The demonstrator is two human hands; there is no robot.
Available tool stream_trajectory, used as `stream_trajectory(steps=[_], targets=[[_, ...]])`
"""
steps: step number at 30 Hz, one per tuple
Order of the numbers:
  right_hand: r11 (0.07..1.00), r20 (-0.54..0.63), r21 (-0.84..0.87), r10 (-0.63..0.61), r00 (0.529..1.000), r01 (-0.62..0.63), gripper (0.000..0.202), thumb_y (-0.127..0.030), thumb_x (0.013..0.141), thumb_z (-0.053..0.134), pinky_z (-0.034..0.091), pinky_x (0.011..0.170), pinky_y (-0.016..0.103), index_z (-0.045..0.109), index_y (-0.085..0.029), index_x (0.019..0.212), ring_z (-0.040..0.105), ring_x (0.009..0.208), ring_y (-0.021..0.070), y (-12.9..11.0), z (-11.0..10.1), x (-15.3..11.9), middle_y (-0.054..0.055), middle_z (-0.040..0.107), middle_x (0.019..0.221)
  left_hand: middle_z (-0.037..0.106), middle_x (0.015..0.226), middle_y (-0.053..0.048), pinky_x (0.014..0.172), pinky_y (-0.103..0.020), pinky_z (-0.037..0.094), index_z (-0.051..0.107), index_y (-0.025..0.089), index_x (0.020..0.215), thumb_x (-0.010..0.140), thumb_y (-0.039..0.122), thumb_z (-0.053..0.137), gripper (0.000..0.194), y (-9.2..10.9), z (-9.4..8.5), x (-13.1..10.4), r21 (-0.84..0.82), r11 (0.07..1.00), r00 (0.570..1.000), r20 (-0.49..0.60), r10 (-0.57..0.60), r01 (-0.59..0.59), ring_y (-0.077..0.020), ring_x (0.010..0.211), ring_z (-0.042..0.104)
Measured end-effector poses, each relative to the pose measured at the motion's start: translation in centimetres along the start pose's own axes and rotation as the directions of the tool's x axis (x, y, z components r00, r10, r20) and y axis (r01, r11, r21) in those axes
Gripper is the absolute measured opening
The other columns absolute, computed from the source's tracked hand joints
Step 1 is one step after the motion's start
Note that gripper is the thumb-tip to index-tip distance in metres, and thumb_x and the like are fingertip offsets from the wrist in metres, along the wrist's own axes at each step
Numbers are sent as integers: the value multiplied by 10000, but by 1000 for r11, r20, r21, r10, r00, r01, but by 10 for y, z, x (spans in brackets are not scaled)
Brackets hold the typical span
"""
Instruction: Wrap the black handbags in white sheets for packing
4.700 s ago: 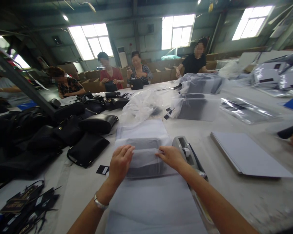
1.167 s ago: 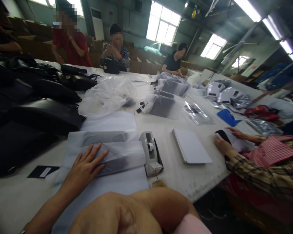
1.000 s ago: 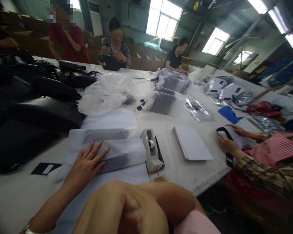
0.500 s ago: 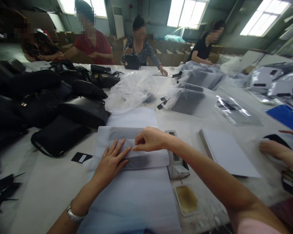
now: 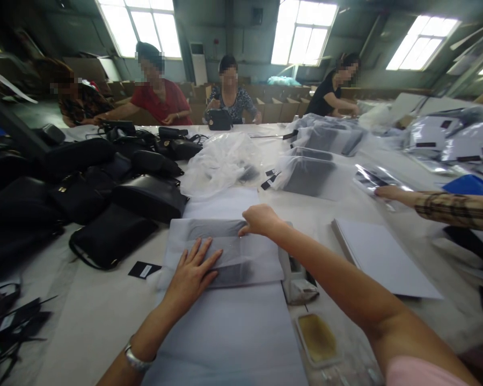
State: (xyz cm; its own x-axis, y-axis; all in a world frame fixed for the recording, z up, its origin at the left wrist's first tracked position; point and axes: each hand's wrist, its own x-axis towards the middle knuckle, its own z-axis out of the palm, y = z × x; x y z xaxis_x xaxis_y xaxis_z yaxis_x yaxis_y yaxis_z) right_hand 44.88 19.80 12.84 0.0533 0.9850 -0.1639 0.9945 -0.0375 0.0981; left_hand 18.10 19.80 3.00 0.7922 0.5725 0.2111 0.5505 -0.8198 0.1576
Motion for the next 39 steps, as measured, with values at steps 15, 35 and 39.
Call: stream_trajectory(steps=[15,35,39], targets=[[450,-12,812,650,760,-372,388,-563,806,599,328,1116,442,780,-230,886,501,1290,305,22,101,-203,106,544,1407,320,1581,-91,1061,-609,375,485,325,1422,951,305,545,475,0,0,-2,-4,1000,1000,-20,14,-14,-372,1451,271],[-309,281,949,746,604,-60,419,-522,662,837,600,700,328,781,-181,898,707,772,233,-50,116,-264,92,752,894,301,1588,-95,1068,-615,358,471,318,1434,957,321,534,481,1,-4,-5,-30,999,1000,-7,16,-16,-375,1458,249],[27,135,971,761,634,-239,389,-556,755,731,524,554,310,772,-175,818,626,569,192,-30,130,-261,59,719,708,288,1593,-89,1064,-616,363,465,319,1438,961,324,525,480,0,-1,-5,-23,1000,1000,-6,18,-18,-378,1459,246]])
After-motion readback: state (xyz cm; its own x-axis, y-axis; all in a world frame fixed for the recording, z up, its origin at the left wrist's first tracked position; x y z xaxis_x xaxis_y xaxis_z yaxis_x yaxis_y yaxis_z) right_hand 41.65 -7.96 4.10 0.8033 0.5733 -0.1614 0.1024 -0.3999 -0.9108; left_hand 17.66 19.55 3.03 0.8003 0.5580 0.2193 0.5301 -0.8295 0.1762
